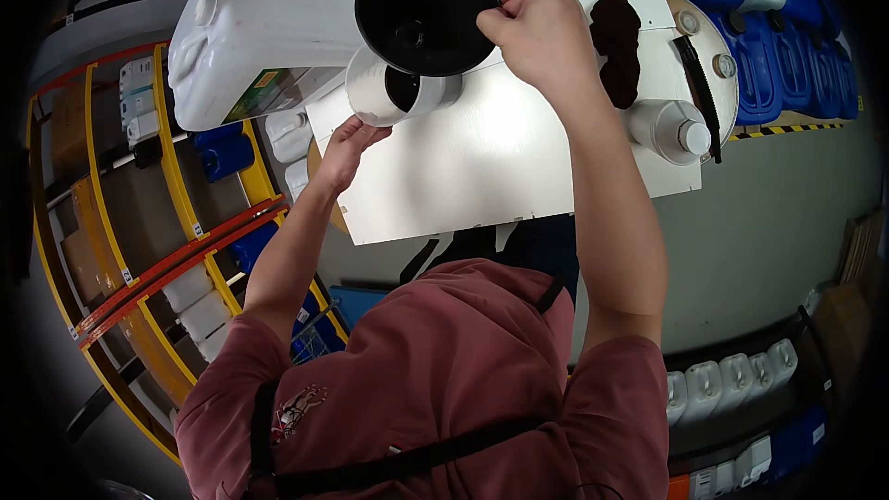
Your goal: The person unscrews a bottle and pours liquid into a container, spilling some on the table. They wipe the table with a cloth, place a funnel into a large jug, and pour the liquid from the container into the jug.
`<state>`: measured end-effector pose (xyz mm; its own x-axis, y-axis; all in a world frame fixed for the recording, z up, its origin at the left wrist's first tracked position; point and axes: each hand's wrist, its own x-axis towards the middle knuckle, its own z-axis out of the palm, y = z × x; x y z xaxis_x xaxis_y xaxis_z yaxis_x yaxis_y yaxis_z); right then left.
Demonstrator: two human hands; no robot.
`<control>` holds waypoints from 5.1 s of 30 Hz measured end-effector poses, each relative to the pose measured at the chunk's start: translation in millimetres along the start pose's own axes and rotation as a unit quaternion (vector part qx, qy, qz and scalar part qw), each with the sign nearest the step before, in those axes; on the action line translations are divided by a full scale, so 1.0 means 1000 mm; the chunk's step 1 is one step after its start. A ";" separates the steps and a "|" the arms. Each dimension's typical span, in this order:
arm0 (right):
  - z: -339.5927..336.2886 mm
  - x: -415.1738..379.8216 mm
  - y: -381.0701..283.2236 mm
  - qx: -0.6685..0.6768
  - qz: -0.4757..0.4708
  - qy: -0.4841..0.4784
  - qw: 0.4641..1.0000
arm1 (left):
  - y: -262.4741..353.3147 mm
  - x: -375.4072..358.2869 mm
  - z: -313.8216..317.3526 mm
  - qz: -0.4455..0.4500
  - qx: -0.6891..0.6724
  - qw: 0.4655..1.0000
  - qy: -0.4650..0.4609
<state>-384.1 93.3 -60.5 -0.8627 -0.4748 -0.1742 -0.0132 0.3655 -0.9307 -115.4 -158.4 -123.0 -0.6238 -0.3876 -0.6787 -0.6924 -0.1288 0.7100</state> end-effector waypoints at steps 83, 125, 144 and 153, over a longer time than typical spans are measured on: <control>0.187 -0.041 0.123 0.520 0.259 -0.095 0.809 | 0.015 -0.117 -0.052 0.113 -0.167 0.979 0.001; 0.051 -0.100 0.235 -0.365 -0.135 0.121 0.913 | 0.097 -0.030 0.036 0.114 -0.155 0.977 -0.094; 0.061 -0.098 0.249 -0.394 -0.159 0.148 0.893 | 0.052 0.105 -0.002 0.140 -0.066 0.975 -0.158; 0.071 -0.099 0.268 -0.407 -0.202 0.217 0.864 | 0.059 0.114 -0.010 0.146 -0.016 0.970 -0.193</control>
<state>-266.4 181.5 -315.6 -0.8110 -0.4140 0.4133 -0.5555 0.7668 -0.3218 -223.8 -219.0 -156.2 -0.8850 -0.0426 -0.4637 -0.4584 -0.0953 0.8836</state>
